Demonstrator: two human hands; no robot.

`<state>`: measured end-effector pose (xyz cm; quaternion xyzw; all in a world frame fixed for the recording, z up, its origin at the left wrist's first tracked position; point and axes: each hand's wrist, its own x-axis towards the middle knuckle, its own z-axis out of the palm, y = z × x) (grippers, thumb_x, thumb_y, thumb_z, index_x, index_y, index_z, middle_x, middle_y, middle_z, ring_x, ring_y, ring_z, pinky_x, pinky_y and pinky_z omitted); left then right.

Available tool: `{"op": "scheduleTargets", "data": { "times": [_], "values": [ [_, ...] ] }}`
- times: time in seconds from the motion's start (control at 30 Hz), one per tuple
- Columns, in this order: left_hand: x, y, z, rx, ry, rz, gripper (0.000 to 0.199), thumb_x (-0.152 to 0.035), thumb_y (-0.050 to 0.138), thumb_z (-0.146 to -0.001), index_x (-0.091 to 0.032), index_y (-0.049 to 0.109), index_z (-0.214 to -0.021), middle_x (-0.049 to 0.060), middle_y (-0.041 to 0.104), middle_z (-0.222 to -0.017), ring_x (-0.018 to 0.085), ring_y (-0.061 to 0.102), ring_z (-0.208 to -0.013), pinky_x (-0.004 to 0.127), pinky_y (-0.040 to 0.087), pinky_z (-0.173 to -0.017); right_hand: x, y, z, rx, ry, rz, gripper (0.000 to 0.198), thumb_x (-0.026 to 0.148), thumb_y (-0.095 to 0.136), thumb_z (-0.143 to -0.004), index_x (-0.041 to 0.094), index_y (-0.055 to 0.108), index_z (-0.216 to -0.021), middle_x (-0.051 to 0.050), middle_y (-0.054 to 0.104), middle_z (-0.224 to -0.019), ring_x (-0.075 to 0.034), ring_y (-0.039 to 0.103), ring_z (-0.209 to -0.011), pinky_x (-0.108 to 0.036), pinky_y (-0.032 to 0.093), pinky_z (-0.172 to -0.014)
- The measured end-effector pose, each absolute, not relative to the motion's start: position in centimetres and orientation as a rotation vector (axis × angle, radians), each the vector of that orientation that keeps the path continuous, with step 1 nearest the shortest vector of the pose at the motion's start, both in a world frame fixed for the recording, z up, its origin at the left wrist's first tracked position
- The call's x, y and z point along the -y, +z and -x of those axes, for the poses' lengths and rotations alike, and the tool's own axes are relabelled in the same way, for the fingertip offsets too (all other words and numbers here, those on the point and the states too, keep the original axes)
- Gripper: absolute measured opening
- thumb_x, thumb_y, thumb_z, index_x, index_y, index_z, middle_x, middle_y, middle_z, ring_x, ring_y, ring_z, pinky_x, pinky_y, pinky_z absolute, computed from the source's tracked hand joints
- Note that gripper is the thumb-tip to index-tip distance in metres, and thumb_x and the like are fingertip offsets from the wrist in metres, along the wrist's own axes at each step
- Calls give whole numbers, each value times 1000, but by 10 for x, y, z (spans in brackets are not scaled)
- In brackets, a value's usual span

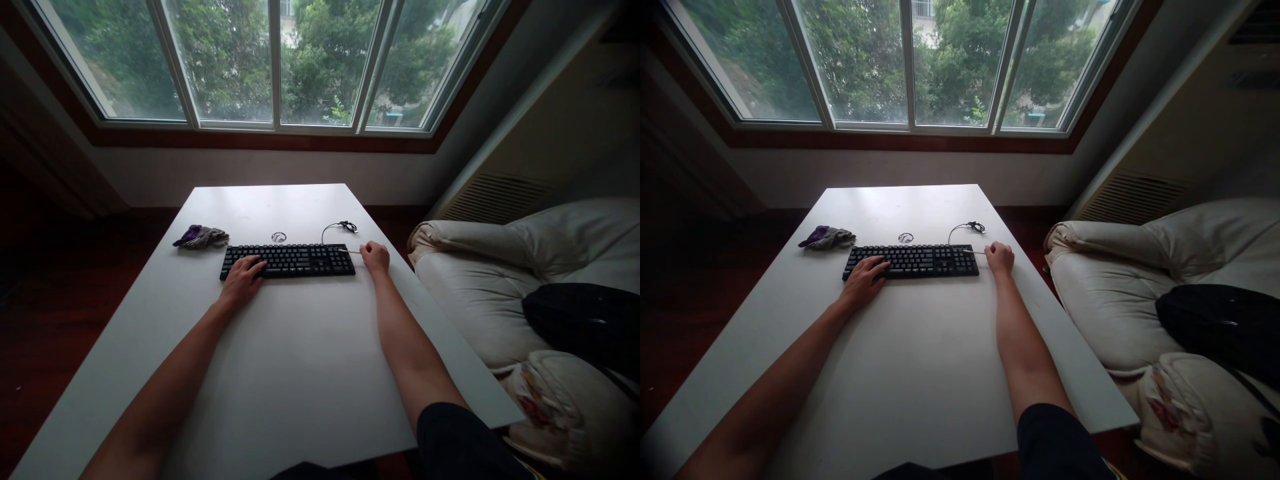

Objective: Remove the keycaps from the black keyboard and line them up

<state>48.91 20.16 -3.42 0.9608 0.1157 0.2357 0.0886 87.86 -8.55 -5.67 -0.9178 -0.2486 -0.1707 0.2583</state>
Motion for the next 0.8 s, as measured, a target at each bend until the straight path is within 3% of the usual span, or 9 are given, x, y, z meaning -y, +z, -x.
{"op": "scheduleTargets", "data": {
  "times": [0.37,0.8],
  "values": [
    [-200,-34,-491,-331,706,-2847,49,-29,56,-93,-30,59,-142,8,50,-151,32,44,-140,55,33,-121,70,-54,-868,725,-460,2484,26,38,55,-91,21,59,-71,-9,68,-81,-24,52,-83,-33,36,-75],
    [-200,-35,-492,-331,706,-2844,49,-30,56,-93,-30,59,-141,7,51,-150,32,44,-140,55,35,-121,100,-54,-884,325,-438,2414,28,39,49,-90,21,66,-77,-9,69,-79,-23,53,-73,-32,37,-68]
  ]
}}
